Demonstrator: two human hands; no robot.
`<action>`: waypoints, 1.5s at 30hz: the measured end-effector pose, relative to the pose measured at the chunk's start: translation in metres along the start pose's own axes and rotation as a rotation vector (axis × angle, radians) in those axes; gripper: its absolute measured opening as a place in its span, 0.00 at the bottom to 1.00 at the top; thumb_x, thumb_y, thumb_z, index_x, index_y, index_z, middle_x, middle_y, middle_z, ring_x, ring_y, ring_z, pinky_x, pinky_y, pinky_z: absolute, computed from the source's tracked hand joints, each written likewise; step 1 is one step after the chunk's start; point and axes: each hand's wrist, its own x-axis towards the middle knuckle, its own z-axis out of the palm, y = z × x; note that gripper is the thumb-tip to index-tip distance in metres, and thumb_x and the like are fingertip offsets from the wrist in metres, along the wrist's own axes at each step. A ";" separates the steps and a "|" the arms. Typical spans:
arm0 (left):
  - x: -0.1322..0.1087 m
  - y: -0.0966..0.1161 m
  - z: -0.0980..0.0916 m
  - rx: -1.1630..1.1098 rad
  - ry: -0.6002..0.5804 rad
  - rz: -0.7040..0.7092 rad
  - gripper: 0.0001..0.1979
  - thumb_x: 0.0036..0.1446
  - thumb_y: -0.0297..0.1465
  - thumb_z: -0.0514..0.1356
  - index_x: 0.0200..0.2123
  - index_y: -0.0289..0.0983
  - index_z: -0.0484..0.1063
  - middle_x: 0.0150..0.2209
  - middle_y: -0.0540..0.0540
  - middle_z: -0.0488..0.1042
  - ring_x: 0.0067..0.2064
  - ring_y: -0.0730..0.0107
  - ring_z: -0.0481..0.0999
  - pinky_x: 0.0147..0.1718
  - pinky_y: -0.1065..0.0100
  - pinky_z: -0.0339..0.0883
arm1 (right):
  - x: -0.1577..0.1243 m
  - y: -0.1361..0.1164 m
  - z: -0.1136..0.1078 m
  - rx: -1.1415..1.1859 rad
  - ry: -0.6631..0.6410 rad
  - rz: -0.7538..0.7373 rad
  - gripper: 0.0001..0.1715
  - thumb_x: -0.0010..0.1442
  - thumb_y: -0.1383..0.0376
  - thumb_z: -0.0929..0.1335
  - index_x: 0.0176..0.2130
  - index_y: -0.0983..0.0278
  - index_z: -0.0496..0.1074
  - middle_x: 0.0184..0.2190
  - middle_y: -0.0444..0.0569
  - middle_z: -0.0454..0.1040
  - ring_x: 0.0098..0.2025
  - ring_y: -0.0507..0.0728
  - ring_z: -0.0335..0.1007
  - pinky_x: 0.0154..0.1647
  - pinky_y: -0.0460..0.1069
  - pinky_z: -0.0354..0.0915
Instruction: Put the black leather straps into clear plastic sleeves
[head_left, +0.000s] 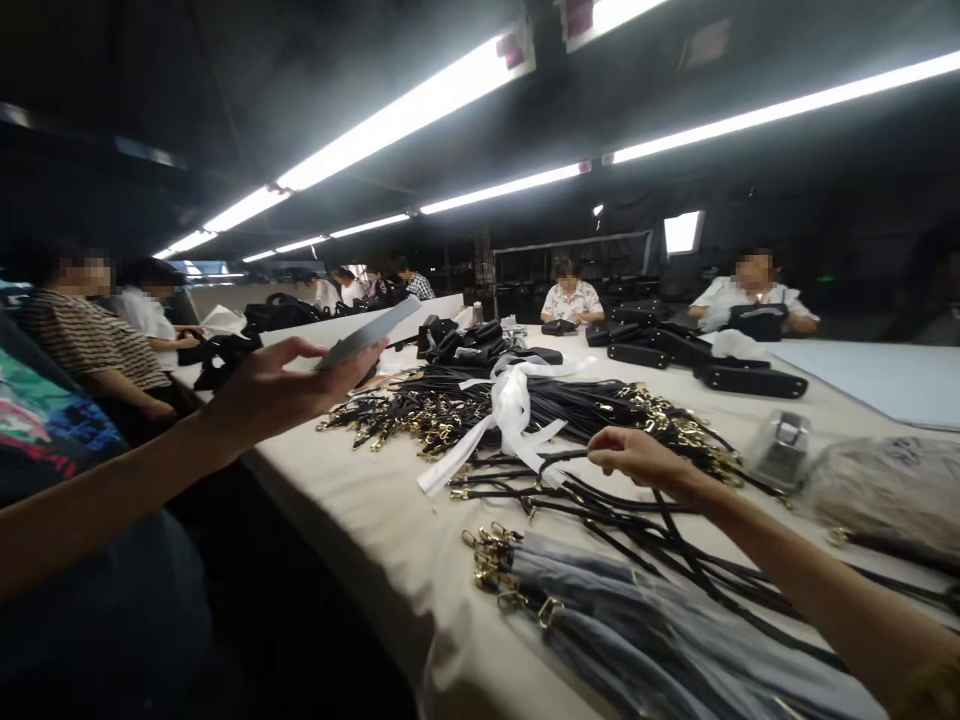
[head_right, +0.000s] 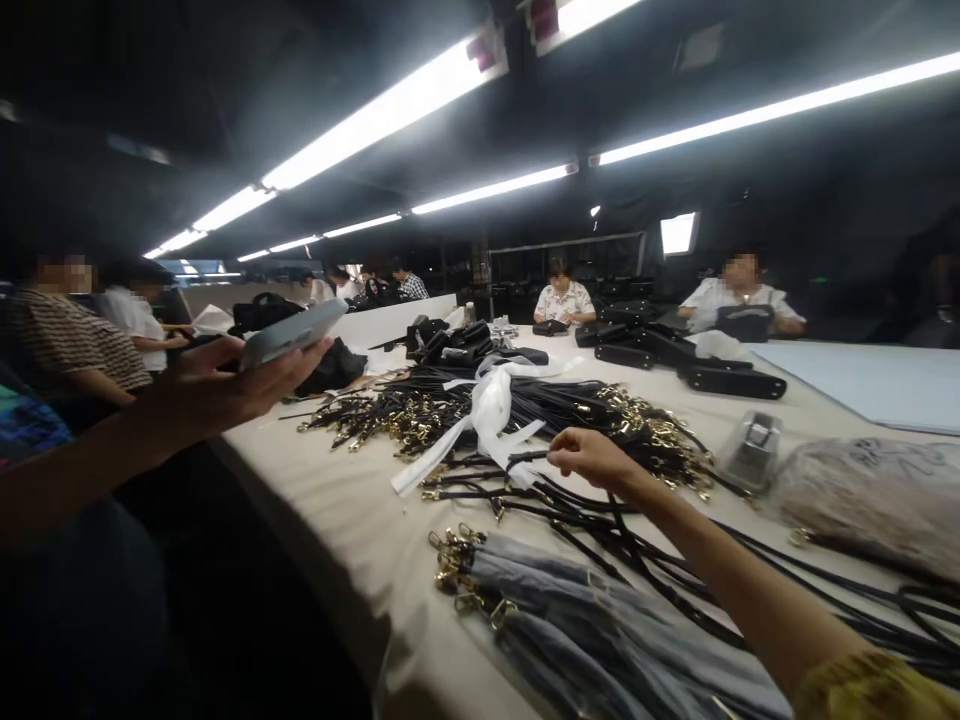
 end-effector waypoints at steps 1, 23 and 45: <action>-0.009 0.001 0.010 -0.065 -0.022 0.000 0.07 0.47 0.44 0.63 0.28 0.60 0.83 0.33 0.47 0.81 0.43 0.39 0.82 0.27 0.54 0.73 | -0.008 0.001 -0.010 0.020 -0.042 0.011 0.25 0.61 0.50 0.64 0.46 0.66 0.74 0.28 0.45 0.73 0.20 0.47 0.55 0.19 0.43 0.48; -0.011 0.074 0.128 -0.931 -0.353 -0.201 0.20 0.44 0.41 0.73 0.36 0.34 0.77 0.24 0.52 0.68 0.25 0.77 0.61 0.26 0.74 0.55 | -0.110 0.038 0.081 -0.277 -0.073 0.056 0.25 0.54 0.70 0.66 0.52 0.64 0.74 0.41 0.53 0.75 0.43 0.60 0.71 0.46 0.50 0.61; -0.023 0.096 0.133 -0.294 -0.202 0.103 0.15 0.44 0.27 0.67 0.22 0.40 0.60 0.21 0.58 0.58 0.25 0.74 0.57 0.25 0.72 0.53 | -0.151 -0.033 0.078 0.581 -0.328 0.151 0.09 0.47 0.64 0.73 0.28 0.70 0.78 0.21 0.42 0.69 0.24 0.47 0.56 0.26 0.42 0.54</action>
